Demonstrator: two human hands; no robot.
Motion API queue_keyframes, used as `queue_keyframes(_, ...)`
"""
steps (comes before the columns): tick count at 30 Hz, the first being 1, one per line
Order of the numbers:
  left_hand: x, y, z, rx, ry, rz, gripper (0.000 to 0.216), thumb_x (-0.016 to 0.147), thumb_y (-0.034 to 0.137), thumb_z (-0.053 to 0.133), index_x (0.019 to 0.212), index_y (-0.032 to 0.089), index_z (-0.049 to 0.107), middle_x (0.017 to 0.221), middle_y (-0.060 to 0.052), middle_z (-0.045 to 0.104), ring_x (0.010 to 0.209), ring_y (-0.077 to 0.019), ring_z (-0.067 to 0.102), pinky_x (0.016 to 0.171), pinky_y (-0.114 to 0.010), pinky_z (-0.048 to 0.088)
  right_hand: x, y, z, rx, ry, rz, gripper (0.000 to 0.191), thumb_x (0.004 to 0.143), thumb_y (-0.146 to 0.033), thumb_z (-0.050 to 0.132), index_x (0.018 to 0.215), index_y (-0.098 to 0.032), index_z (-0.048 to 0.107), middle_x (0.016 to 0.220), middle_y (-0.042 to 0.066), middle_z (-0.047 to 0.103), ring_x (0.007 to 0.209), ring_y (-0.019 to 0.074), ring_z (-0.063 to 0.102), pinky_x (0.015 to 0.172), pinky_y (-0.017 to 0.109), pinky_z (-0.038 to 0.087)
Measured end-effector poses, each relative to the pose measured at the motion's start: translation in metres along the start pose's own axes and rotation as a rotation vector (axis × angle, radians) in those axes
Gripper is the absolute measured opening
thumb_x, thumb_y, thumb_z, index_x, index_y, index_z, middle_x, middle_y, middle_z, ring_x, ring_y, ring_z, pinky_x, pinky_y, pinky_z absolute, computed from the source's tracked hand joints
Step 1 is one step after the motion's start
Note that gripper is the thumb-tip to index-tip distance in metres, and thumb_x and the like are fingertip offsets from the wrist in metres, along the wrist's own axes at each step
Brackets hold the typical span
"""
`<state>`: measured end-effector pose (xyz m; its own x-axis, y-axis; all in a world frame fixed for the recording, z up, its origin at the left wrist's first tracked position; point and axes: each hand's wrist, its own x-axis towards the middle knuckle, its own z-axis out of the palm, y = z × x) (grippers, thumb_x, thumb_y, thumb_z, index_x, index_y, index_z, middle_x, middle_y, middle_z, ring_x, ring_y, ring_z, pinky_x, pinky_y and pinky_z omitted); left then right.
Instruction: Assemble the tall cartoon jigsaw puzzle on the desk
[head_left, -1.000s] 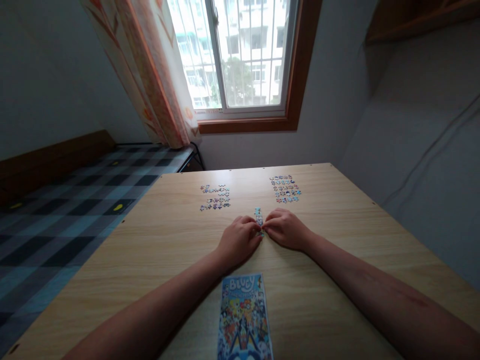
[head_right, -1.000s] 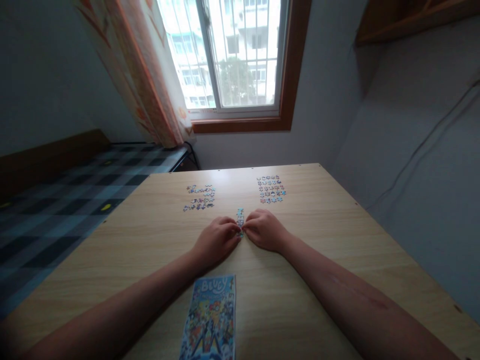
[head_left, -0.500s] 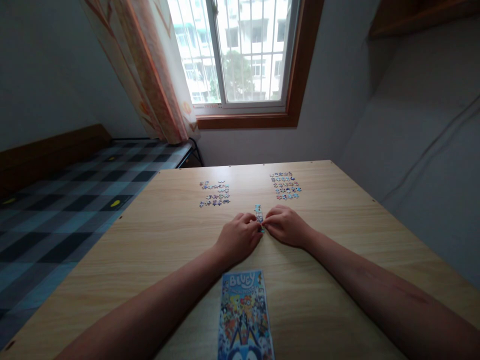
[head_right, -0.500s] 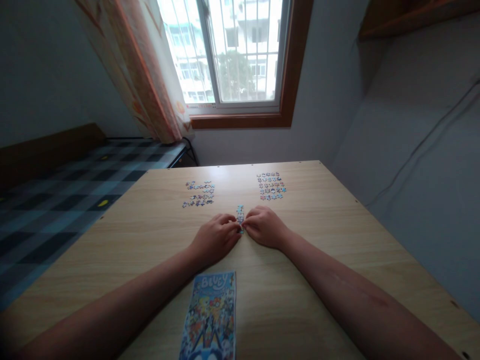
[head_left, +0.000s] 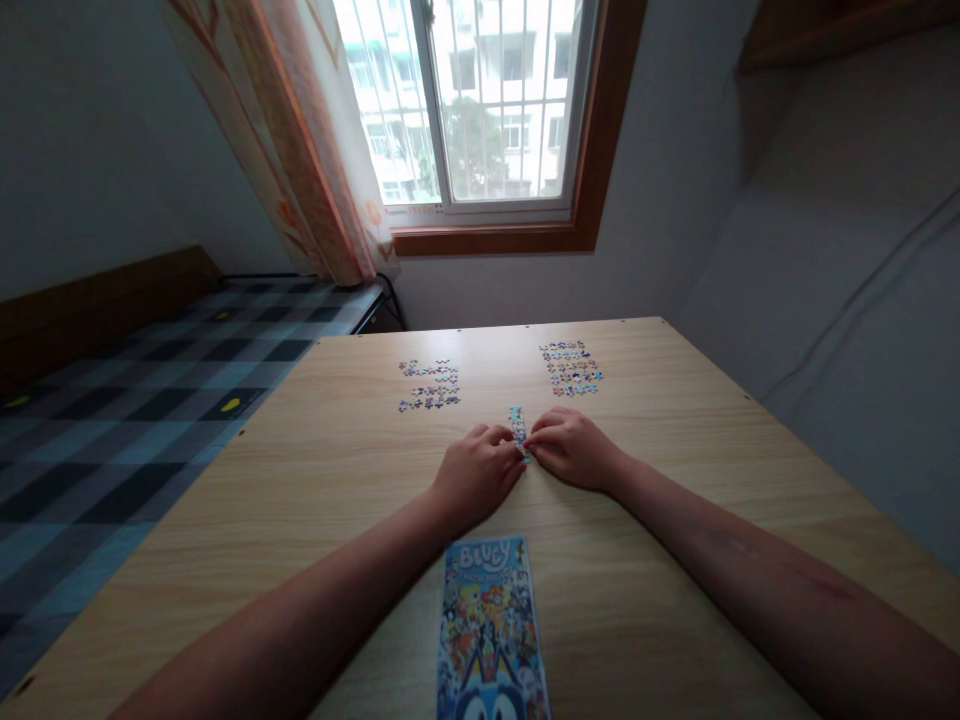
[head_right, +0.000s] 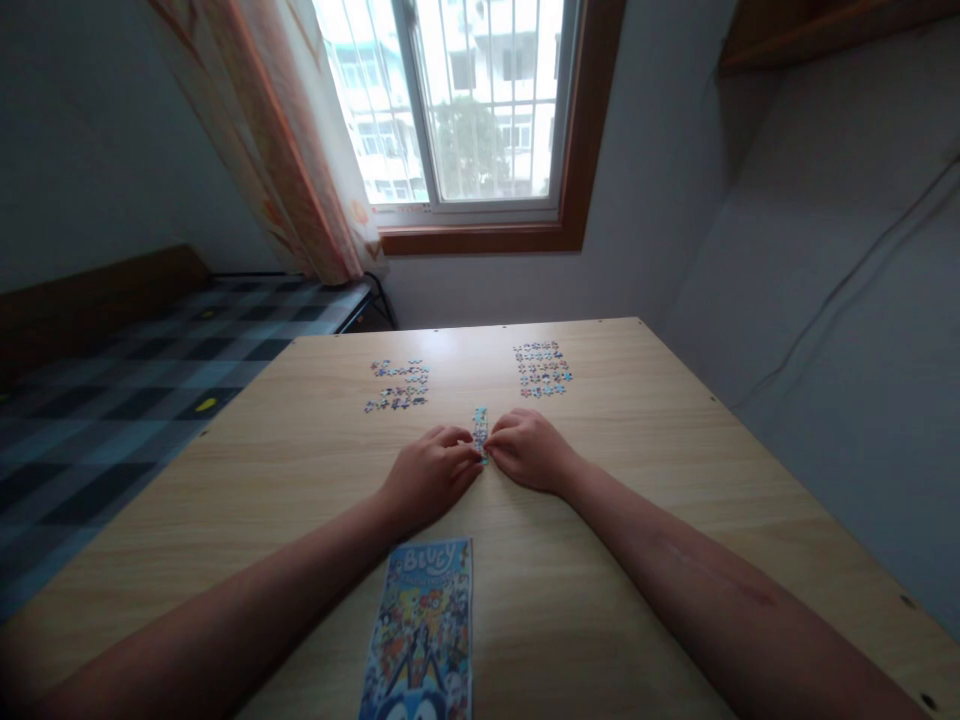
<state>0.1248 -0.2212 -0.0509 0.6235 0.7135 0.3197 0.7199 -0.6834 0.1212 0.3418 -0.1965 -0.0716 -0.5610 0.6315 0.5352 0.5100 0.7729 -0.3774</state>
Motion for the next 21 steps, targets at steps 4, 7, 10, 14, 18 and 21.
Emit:
queue_keyframes(4,-0.001,-0.002,0.0,-0.022,0.023,0.001,0.018,0.094,0.034,0.062,0.102,0.022,0.075,0.113,-0.006,0.071,0.102,-0.0229,0.065,0.087,-0.038,0.056,-0.001,0.0,0.0,-0.009,0.011,-0.007,0.017,0.087,-0.011,0.065,0.089,-0.022,0.078,0.088,0.005,0.075,0.085,0.0205,0.065,0.083,0.037,0.05)
queue_keyframes(7,-0.003,-0.004,-0.001,-0.05,0.044,-0.01,0.019,0.096,0.033,0.06,0.101,0.022,0.074,0.108,-0.006,0.072,0.098,-0.0217,0.066,0.086,-0.038,0.056,-0.001,0.0,-0.001,-0.041,0.065,0.033,0.016,0.088,-0.013,0.063,0.09,-0.02,0.078,0.089,0.007,0.075,0.084,0.0215,0.065,0.081,0.037,0.051)
queue_keyframes(10,-0.005,-0.009,-0.001,-0.059,0.055,-0.013,0.018,0.096,0.032,0.06,0.095,0.022,0.075,0.103,-0.005,0.074,0.094,-0.0213,0.066,0.084,-0.037,0.056,-0.002,0.0,-0.002,-0.069,0.099,0.087,0.016,0.089,-0.014,0.063,0.089,-0.02,0.077,0.088,0.007,0.074,0.085,0.0221,0.065,0.081,0.037,0.051)
queue_keyframes(14,-0.009,-0.012,-0.001,-0.069,0.063,0.015,0.019,0.096,0.033,0.06,0.098,0.026,0.077,0.105,-0.004,0.074,0.093,-0.0211,0.065,0.081,-0.037,0.055,-0.004,-0.002,-0.005,-0.078,0.098,0.136,0.016,0.088,-0.014,0.063,0.086,-0.02,0.077,0.087,0.007,0.074,0.085,0.0223,0.065,0.081,0.037,0.052)
queue_keyframes(18,-0.01,-0.011,-0.003,-0.066,0.027,0.041,0.023,0.096,0.038,0.059,0.108,0.029,0.076,0.108,-0.005,0.073,0.095,-0.0231,0.063,0.082,-0.04,0.055,-0.005,-0.004,-0.006,-0.067,0.096,0.142,0.015,0.087,-0.014,0.063,0.085,-0.021,0.076,0.086,0.007,0.074,0.084,0.0217,0.066,0.08,0.036,0.052)
queue_keyframes(21,-0.008,-0.009,-0.004,-0.039,0.001,0.044,0.024,0.095,0.039,0.059,0.111,0.028,0.075,0.107,-0.006,0.072,0.096,-0.0243,0.061,0.084,-0.041,0.054,-0.005,-0.004,-0.006,-0.071,0.098,0.165,0.015,0.088,-0.016,0.063,0.084,-0.021,0.076,0.086,0.007,0.074,0.084,0.0216,0.066,0.08,0.036,0.052)
